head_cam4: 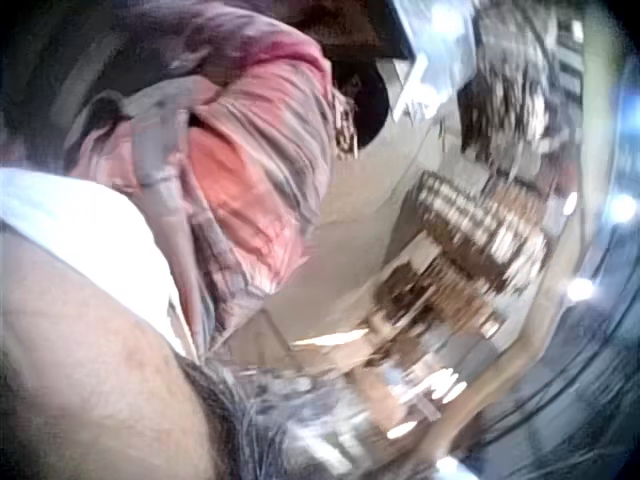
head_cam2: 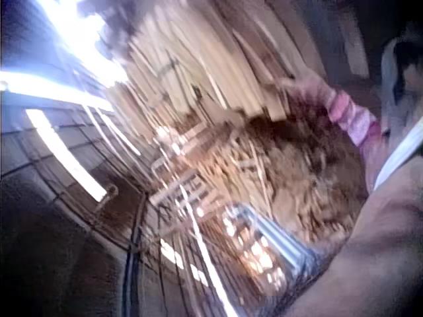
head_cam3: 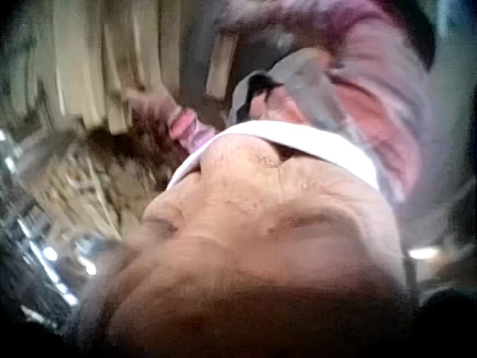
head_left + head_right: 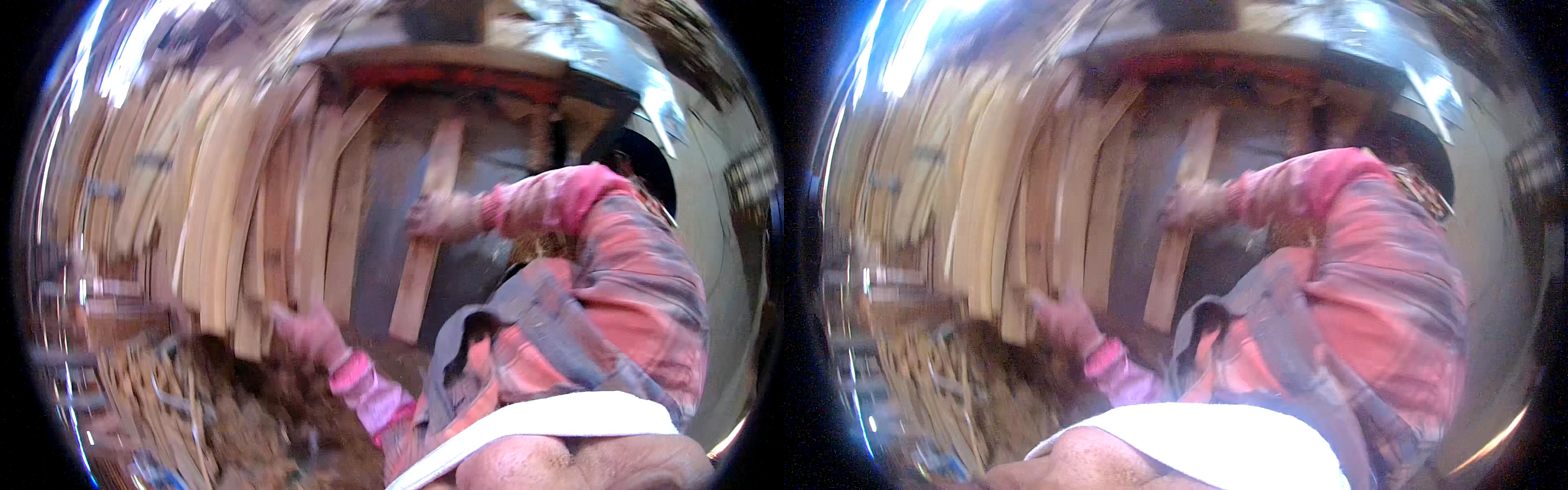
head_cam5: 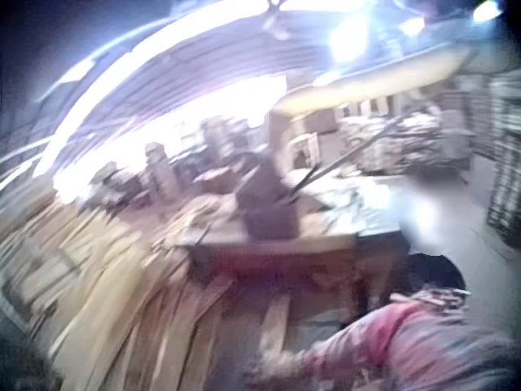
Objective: The person unties a bundle of wooden planks and proceeds to sort them by hand, moving them from a pile to a designated area. They handle the planks individually, arranging them in a stack.
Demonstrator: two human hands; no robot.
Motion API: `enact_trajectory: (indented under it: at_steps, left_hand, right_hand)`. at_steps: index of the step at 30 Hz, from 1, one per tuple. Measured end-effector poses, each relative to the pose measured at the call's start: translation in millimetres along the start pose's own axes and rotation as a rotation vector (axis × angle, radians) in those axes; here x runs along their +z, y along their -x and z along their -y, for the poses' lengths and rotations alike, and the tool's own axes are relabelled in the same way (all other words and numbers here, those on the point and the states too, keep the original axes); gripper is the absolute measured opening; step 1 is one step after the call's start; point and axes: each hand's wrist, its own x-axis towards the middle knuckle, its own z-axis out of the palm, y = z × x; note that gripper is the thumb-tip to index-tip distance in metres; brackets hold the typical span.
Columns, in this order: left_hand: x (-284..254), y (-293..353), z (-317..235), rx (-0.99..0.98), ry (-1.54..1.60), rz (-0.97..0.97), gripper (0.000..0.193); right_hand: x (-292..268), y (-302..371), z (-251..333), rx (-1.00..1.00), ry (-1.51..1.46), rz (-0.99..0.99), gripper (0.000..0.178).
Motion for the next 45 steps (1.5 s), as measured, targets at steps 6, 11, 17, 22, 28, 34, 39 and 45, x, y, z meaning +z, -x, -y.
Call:
enact_trajectory:
  at_steps: [6,11,17,22,28,34,39,45]
  left_hand:
    - [31,17,20,-0.231,0.206,-0.264,0.075]
    - [77,1,67,-0.317,-0.335,0.093,0.070]
    - [-20,28,-82,-0.203,-0.448,0.361,0.073]
    - [25,43,-13,-0.120,-0.434,0.307,0.078]
    - [7,42,-47,-0.248,-0.452,0.487,0.068]
    - [-9,74,-69,-0.217,-0.010,0.280,0.059]
    - [-9,133,-61,-0.301,0.458,0.445,0.061]
    - [23,159,-114,-0.075,0.151,0.580,0.068]
  right_hand:
    - [23,-30,46,0.182,-0.389,-0.097,0.036]
    - [77,-45,36,0.197,-0.242,-0.399,0.022]
    - [149,-55,-79,1.006,-0.021,-0.717,0.017]
    - [112,3,-139,0.468,-0.197,-0.847,0.018]
    - [106,5,-185,0.254,-0.308,-0.647,0.029]
    - [104,37,-224,0.526,-0.346,-0.506,0.025]
    - [25,29,-159,0.427,-0.187,-0.452,0.014]
    - [0,12,-31,0.118,-0.264,-0.374,0.031]
